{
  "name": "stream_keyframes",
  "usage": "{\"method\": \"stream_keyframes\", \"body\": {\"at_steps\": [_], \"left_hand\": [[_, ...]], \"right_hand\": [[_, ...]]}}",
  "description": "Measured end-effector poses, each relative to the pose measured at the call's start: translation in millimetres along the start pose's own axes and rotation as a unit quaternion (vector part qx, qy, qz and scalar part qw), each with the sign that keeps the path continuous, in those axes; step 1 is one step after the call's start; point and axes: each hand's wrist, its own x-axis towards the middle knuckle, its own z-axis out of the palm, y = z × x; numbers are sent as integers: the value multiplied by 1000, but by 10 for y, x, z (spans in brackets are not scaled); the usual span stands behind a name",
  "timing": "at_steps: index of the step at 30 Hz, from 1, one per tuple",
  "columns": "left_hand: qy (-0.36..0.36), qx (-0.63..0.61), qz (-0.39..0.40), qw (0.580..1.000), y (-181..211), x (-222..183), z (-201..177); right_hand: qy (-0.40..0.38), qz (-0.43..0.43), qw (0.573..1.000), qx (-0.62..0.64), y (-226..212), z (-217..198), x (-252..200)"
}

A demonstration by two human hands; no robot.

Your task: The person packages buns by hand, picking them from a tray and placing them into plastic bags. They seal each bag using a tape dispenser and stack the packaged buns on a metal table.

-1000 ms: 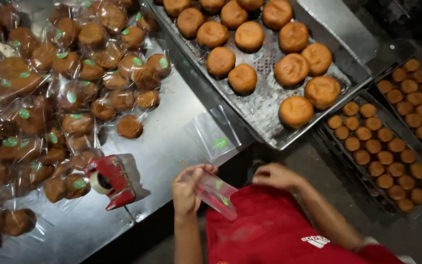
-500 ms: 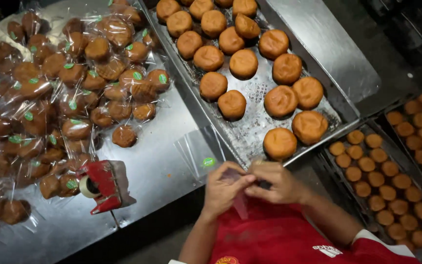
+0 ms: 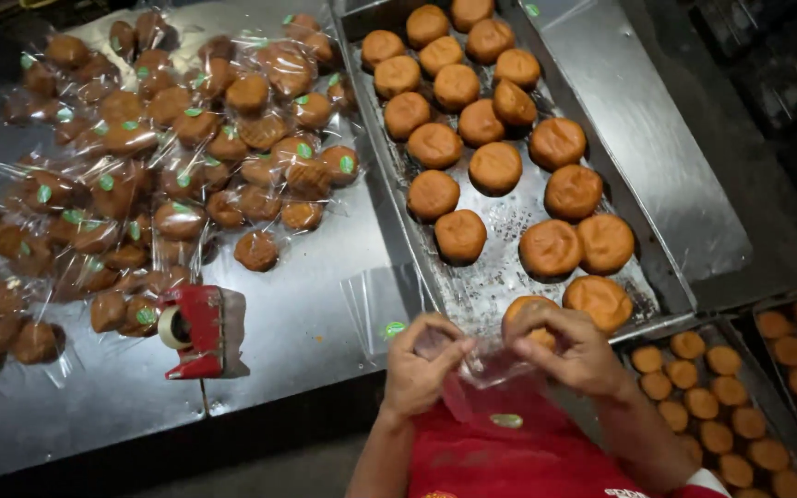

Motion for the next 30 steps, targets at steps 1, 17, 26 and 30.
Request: {"method": "stream_keyframes", "body": {"at_steps": [1,17,26,30], "left_hand": [[-40,3,17,999,-12,-17,5],[-8,252,228,941,703,-372,-454],[64,264,245,931,1078,-912,-1273],[-9,235,170,957,1076,-1038,-1536]], "right_hand": [[-12,3,999,32,17,-41,-27],[-45,193,672,-714,970,-1150,548],[-104,267,769,-571,767,-654,667],[62,75,942,-321,239,382,742]]}}
